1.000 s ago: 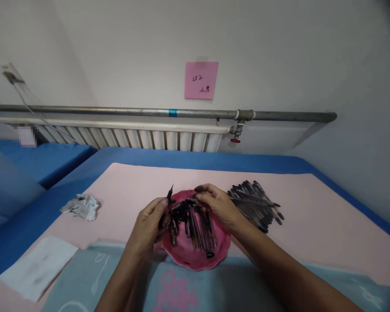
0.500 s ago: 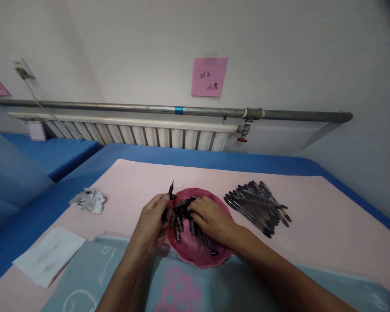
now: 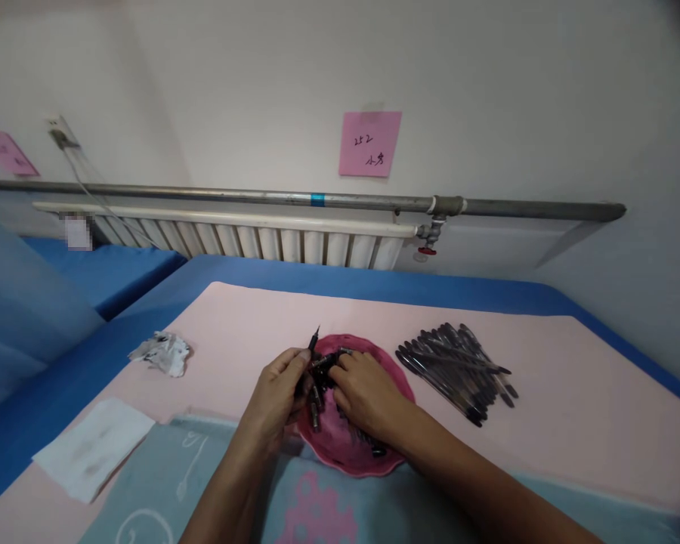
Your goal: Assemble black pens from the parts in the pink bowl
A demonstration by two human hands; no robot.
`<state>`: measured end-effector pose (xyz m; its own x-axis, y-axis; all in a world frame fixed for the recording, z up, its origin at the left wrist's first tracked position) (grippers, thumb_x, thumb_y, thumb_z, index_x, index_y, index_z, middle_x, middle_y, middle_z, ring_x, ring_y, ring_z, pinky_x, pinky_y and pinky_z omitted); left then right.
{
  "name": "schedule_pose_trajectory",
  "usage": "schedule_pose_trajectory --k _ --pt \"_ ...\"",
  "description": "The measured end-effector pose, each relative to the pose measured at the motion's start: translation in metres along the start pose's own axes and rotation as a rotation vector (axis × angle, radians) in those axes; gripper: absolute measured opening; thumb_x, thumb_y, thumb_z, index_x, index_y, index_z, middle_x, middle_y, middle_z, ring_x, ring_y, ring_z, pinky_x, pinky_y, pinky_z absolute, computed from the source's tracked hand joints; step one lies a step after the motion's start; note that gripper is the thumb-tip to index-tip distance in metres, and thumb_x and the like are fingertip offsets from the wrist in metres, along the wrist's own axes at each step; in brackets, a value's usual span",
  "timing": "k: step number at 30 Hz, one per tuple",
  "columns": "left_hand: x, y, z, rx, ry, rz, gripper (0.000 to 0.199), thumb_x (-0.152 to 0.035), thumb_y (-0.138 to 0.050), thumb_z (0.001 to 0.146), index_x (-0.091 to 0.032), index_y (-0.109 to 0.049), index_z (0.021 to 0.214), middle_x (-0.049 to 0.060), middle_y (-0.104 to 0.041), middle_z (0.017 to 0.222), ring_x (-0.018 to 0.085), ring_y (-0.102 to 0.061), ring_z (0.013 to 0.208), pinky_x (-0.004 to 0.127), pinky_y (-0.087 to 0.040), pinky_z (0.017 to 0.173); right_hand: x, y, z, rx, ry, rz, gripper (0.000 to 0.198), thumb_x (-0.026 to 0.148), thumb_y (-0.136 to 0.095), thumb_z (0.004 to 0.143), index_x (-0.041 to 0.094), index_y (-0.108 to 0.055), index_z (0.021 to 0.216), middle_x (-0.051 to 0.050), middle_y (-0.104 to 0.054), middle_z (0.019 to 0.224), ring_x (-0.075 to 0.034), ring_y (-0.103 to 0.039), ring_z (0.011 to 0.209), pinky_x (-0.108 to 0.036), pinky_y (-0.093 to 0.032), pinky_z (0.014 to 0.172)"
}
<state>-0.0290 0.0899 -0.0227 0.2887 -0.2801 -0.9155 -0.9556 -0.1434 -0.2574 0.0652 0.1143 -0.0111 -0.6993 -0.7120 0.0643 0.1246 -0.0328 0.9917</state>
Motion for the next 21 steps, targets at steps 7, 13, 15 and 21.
schedule_pose_trajectory --k 7,13,15,21 --pt "-0.004 0.002 -0.002 -0.02 -0.026 -0.017 0.031 -0.047 -0.061 0.071 -0.02 -0.048 0.071 -0.01 -0.036 0.045 0.001 -0.019 0.032 0.017 -0.007 0.035 -0.013 0.006 -0.001 -0.073 -0.053 0.191 0.014 0.018 -0.048 0.084 0.018 -0.061 0.081 -0.005 -0.062 0.084 -0.018 -0.054 0.078 -0.03 -0.037 0.07" --pt "-0.007 0.008 -0.003 -0.064 -0.015 -0.016 0.029 -0.046 -0.06 0.071 -0.019 -0.052 0.078 -0.01 -0.037 0.045 0.002 -0.02 0.032 0.018 -0.007 0.036 -0.06 0.034 -0.007 -0.284 -0.238 0.415 0.016 0.016 -0.045 0.084 0.018 -0.061 0.087 -0.004 -0.063 0.085 -0.016 -0.056 0.08 -0.028 -0.042 0.073" --pt "-0.008 0.009 -0.003 -0.076 -0.011 -0.018 0.029 -0.046 -0.061 0.071 -0.02 -0.051 0.075 -0.01 -0.036 0.045 0.002 -0.02 0.032 0.018 -0.007 0.035 -0.066 0.035 -0.007 -0.273 -0.244 0.441 0.015 0.014 -0.046 0.081 0.018 -0.061 0.084 -0.004 -0.063 0.083 -0.016 -0.057 0.078 -0.029 -0.043 0.073" --pt "-0.007 0.009 -0.002 -0.07 -0.005 -0.015 0.027 -0.044 -0.061 0.071 -0.02 -0.049 0.072 -0.009 -0.037 0.045 0.001 -0.021 0.031 0.018 -0.008 0.035 -0.046 0.027 -0.004 -0.185 -0.096 0.467 0.018 0.01 -0.047 0.081 0.019 -0.062 0.087 -0.003 -0.064 0.086 -0.016 -0.056 0.082 -0.029 -0.043 0.076"
Point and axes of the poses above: each hand's wrist, its own z-axis towards the middle knuckle, its own y-axis out of the back of the hand, x = y × z, the point moved 9 cm from there along z, towards the middle knuckle
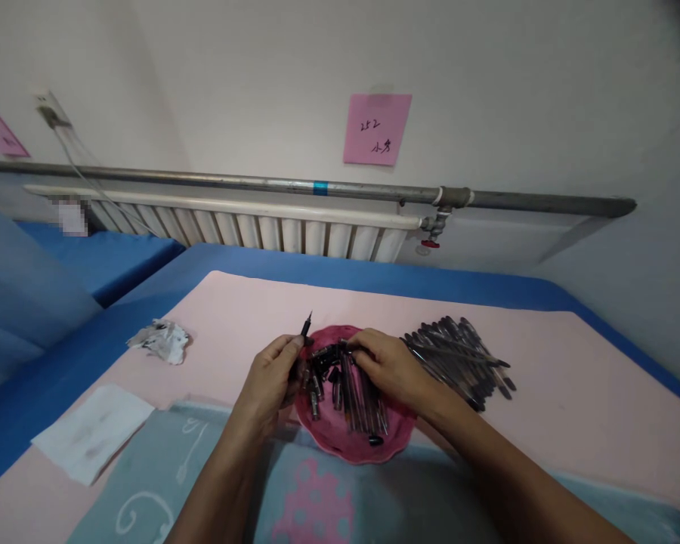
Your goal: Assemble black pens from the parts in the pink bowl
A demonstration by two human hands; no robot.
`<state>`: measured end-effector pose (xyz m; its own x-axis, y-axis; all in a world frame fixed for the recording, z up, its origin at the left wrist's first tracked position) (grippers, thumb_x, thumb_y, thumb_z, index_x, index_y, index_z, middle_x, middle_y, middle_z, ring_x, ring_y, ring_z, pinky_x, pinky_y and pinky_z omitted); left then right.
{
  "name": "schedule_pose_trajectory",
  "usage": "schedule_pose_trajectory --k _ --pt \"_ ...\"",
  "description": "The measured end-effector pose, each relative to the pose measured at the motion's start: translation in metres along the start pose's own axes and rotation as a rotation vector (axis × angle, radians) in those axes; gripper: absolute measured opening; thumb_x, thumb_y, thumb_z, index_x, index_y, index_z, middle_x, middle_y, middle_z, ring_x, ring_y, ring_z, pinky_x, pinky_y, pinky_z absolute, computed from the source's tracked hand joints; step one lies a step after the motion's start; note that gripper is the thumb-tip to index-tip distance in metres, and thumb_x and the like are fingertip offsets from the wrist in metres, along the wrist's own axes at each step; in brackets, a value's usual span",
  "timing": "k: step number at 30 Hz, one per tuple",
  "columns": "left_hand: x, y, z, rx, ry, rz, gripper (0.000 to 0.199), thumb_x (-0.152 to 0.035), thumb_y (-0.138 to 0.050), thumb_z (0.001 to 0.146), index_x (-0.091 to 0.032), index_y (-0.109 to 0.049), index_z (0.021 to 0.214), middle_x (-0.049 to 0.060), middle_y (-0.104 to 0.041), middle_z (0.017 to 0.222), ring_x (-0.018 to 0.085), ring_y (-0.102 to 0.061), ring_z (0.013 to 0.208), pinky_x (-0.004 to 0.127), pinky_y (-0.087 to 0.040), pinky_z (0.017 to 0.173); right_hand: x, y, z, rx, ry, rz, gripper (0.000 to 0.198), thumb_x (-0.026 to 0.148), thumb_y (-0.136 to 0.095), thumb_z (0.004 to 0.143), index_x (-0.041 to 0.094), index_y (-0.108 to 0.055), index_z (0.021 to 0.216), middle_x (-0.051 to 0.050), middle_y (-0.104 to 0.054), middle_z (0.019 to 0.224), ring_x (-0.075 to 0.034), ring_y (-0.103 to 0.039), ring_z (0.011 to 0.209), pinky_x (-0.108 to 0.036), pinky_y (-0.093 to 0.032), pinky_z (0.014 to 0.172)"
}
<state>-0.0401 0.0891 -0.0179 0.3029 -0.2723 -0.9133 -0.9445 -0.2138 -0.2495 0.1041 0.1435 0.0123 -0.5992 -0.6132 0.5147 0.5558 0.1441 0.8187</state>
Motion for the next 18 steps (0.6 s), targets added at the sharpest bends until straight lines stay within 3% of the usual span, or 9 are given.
schedule_pose_trajectory --k 7,18 --pt "0.002 0.001 0.001 -0.008 -0.008 -0.008 0.027 -0.043 -0.061 0.071 -0.02 -0.046 0.07 -0.01 -0.036 0.045 0.001 -0.021 0.031 0.017 -0.009 0.034 0.036 -0.04 -0.002 0.199 0.211 -0.202 0.016 0.017 -0.048 0.086 0.017 -0.064 0.09 -0.005 -0.065 0.09 -0.018 -0.054 0.084 -0.033 -0.038 0.078" --pt "0.003 -0.003 0.001 0.0 -0.003 0.0 0.029 -0.045 -0.062 0.07 -0.02 -0.048 0.069 -0.011 -0.033 0.044 0.001 -0.02 0.032 0.017 -0.009 0.035 0.037 -0.054 -0.001 0.239 0.145 -0.339 0.016 0.015 -0.047 0.083 0.015 -0.062 0.085 -0.008 -0.062 0.089 -0.021 -0.054 0.083 -0.035 -0.038 0.075"
Point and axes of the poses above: each hand's wrist, its own z-axis towards the middle knuckle, its own y-axis out of the back of the hand, x = y × z, the point moved 9 cm from there along z, towards the middle knuckle
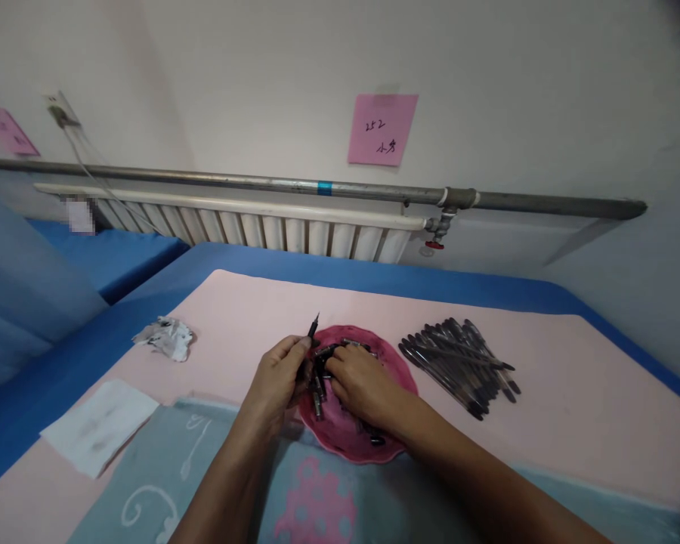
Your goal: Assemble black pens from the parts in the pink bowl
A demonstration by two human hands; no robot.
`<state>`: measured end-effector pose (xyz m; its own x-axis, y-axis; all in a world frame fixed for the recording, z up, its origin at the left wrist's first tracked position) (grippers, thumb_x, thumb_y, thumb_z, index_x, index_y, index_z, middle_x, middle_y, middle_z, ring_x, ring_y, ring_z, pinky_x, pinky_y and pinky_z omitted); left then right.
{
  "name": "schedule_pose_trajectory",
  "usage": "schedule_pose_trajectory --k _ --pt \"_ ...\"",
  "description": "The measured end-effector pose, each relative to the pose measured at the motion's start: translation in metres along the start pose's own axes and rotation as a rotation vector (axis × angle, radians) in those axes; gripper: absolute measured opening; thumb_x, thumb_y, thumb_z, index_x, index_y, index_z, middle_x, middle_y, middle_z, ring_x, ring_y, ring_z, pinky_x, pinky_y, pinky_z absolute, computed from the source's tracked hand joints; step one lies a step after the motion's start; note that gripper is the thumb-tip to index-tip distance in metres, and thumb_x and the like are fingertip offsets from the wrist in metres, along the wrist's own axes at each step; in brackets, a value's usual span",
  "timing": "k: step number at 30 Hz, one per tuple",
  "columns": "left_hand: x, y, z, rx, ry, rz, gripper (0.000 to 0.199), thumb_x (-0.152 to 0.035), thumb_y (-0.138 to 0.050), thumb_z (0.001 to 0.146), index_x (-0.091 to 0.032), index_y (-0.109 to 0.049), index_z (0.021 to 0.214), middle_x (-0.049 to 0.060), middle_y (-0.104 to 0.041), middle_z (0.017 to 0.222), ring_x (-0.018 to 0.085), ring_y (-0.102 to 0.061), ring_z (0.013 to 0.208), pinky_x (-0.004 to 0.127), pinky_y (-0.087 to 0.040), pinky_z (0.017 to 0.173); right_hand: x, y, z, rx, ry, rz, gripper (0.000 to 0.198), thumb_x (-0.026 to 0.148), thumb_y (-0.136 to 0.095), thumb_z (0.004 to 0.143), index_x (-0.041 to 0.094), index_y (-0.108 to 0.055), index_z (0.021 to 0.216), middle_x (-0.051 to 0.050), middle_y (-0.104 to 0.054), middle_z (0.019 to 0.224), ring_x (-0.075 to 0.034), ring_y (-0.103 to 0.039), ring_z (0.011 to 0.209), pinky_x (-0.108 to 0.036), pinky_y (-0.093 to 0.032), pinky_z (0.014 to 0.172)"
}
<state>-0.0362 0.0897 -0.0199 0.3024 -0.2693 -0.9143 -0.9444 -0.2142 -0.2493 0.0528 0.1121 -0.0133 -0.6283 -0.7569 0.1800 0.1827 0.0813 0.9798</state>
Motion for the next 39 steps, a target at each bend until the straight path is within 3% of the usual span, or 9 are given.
schedule_pose_trajectory --k 5,11,14,19,23,30,39 --pt "-0.002 0.0 0.0 0.006 -0.018 0.014 0.031 -0.047 -0.063 0.068 -0.019 -0.048 0.068 -0.011 -0.034 0.043 0.002 -0.021 0.032 0.017 -0.011 0.034 -0.004 0.005 -0.002 -0.038 -0.044 0.129 0.013 0.015 -0.048 0.083 0.016 -0.061 0.085 -0.008 -0.063 0.09 -0.02 -0.055 0.085 -0.034 -0.039 0.077" --pt "0.002 -0.004 -0.002 0.053 0.011 0.118 0.034 -0.052 -0.062 0.068 -0.019 -0.051 0.069 -0.01 -0.036 0.044 0.002 -0.021 0.033 0.017 -0.009 0.035 -0.037 0.031 -0.01 -0.229 -0.225 0.727 0.015 0.019 -0.048 0.082 0.018 -0.061 0.09 -0.002 -0.067 0.088 -0.015 -0.059 0.081 -0.028 -0.044 0.075" --pt "0.001 -0.007 -0.003 0.074 0.007 0.14 0.035 -0.052 -0.063 0.067 -0.019 -0.051 0.068 -0.01 -0.037 0.044 0.002 -0.021 0.034 0.017 -0.01 0.035 -0.054 0.038 -0.016 -0.326 -0.329 0.897 0.013 0.022 -0.052 0.077 0.018 -0.063 0.085 -0.001 -0.067 0.085 -0.015 -0.06 0.081 -0.028 -0.046 0.076" --pt "-0.002 -0.01 -0.004 0.069 0.008 0.137 0.033 -0.05 -0.063 0.067 -0.019 -0.052 0.066 -0.01 -0.037 0.044 0.003 -0.023 0.034 0.018 -0.01 0.036 -0.058 0.033 -0.016 -0.301 -0.351 0.927 0.015 0.021 -0.054 0.073 0.019 -0.063 0.085 0.0 -0.068 0.084 -0.016 -0.061 0.08 -0.031 -0.046 0.08" --pt "-0.003 -0.012 -0.007 0.079 0.016 0.151 0.032 -0.049 -0.063 0.067 -0.019 -0.053 0.065 -0.01 -0.037 0.044 0.003 -0.02 0.034 0.019 -0.01 0.036 -0.068 0.035 -0.019 -0.361 -0.42 0.969 0.017 0.023 -0.058 0.07 0.019 -0.061 0.086 0.0 -0.066 0.081 -0.016 -0.06 0.077 -0.03 -0.048 0.075" --pt "0.003 -0.013 -0.005 0.133 0.01 0.189 0.034 -0.051 -0.063 0.069 -0.018 -0.055 0.067 -0.009 -0.036 0.045 0.004 -0.021 0.037 0.02 -0.011 0.037 -0.061 0.048 -0.019 -0.378 -0.335 0.999 0.015 0.027 -0.055 0.075 0.02 -0.065 0.083 -0.002 -0.068 0.085 -0.016 -0.06 0.083 -0.032 -0.046 0.081" --pt "0.008 -0.015 -0.004 0.179 0.008 0.275 0.032 -0.049 -0.062 0.071 -0.018 -0.059 0.072 -0.008 -0.039 0.046 0.006 -0.026 0.038 0.02 -0.014 0.038 -0.065 0.053 -0.024 -0.454 -0.367 1.13 0.015 0.03 -0.059 0.072 0.02 -0.064 0.08 0.001 -0.065 0.077 -0.013 -0.057 0.07 -0.028 -0.047 0.069"
Point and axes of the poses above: each hand's wrist, its own z-axis towards the middle knuckle, its own y-axis out of the back of the hand, x = y × z, the point moved 9 cm from there along z, towards the middle knuckle
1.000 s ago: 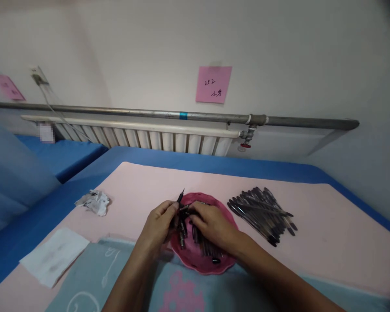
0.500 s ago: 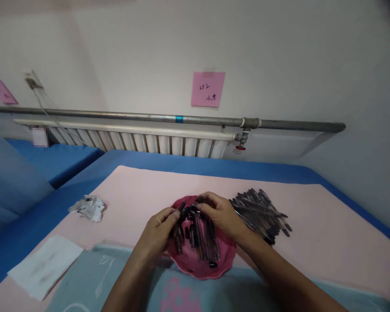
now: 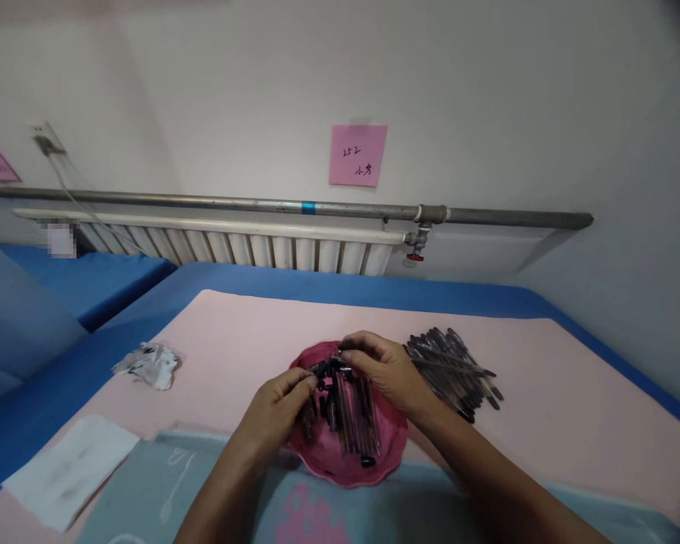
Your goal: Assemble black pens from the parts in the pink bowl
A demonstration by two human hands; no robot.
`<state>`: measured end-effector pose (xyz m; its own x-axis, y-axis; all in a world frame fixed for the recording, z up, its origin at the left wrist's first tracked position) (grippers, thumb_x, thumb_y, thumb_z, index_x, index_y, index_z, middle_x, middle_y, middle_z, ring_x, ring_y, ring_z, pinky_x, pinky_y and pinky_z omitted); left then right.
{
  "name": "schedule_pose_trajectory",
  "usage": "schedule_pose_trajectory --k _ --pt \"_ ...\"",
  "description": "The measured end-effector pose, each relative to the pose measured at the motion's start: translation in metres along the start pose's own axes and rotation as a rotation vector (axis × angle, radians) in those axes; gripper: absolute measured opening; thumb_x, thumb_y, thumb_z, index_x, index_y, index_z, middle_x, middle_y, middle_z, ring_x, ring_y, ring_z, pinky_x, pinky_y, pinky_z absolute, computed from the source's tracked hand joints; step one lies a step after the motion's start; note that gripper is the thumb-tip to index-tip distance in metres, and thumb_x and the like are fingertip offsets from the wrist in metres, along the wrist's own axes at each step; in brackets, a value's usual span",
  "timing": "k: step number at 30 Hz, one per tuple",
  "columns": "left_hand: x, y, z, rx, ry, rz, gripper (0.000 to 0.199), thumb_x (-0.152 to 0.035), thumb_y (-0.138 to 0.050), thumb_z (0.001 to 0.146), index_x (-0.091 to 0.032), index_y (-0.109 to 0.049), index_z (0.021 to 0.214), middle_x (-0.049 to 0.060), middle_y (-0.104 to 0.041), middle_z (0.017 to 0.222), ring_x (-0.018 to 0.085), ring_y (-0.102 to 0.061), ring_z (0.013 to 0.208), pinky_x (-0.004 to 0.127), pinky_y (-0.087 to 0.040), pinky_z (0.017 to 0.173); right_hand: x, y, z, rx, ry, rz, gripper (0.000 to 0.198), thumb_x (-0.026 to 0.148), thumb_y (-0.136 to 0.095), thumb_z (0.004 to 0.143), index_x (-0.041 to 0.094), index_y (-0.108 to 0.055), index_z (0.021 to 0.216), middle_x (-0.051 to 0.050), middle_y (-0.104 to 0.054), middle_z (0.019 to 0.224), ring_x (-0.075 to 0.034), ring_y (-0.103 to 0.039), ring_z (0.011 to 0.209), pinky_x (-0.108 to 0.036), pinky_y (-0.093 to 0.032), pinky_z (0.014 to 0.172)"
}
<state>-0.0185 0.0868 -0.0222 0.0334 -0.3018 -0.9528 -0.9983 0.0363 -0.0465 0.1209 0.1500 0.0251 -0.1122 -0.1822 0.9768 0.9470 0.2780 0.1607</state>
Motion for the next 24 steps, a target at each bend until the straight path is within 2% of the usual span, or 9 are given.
schedule_pose_trajectory --k 5,10,14,19,24 --pt "0.001 -0.001 0.001 0.03 -0.041 0.023 0.031 -0.049 -0.059 0.073 -0.018 -0.058 0.069 -0.007 -0.041 0.051 0.006 -0.028 0.042 0.02 -0.018 0.041 0.002 -0.001 -0.001 0.029 0.005 -0.024 0.015 0.028 -0.058 0.072 0.02 -0.067 0.082 0.0 -0.066 0.08 -0.014 -0.058 0.071 -0.029 -0.048 0.069" --pt "0.0 -0.001 0.003 0.037 -0.084 0.08 0.029 -0.045 -0.057 0.076 -0.017 -0.06 0.071 -0.005 -0.044 0.057 0.008 -0.033 0.05 0.02 -0.023 0.047 0.004 -0.004 -0.001 0.078 0.023 -0.042 0.013 0.025 -0.058 0.071 0.02 -0.067 0.079 -0.001 -0.066 0.08 -0.015 -0.059 0.078 -0.031 -0.046 0.075" --pt "-0.001 -0.002 0.004 0.051 -0.095 0.091 0.029 -0.044 -0.056 0.077 -0.016 -0.061 0.073 -0.004 -0.046 0.059 0.009 -0.036 0.054 0.021 -0.026 0.05 0.0 -0.009 -0.002 0.107 -0.009 0.033 0.012 0.023 -0.058 0.07 0.02 -0.065 0.079 0.0 -0.065 0.078 -0.015 -0.059 0.077 -0.031 -0.046 0.077" --pt "-0.001 -0.004 0.0 0.043 -0.053 0.064 0.03 -0.046 -0.057 0.075 -0.017 -0.058 0.069 -0.006 -0.041 0.053 0.007 -0.032 0.047 0.021 -0.022 0.046 -0.007 -0.011 -0.003 0.064 -0.042 0.192 0.021 0.022 -0.061 0.067 0.021 -0.059 0.088 0.001 -0.064 0.083 -0.014 -0.059 0.08 -0.029 -0.046 0.077" --pt "0.003 -0.009 -0.005 0.077 0.063 -0.014 0.033 -0.051 -0.059 0.072 -0.018 -0.052 0.068 -0.009 -0.035 0.048 0.005 -0.023 0.037 0.021 -0.013 0.038 0.0 -0.012 -0.002 0.119 0.021 0.075 0.027 0.02 -0.059 0.067 0.021 -0.055 0.094 0.0 -0.063 0.083 -0.015 -0.06 0.082 -0.031 -0.046 0.079"
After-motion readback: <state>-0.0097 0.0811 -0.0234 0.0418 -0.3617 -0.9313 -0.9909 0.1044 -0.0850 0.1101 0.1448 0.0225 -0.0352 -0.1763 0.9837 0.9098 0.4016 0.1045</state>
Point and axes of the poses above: each hand's wrist, its own z-axis towards the middle knuckle, its own y-axis out of the back of the hand, x = y × z, the point moved 9 cm from there along z, towards the middle knuckle
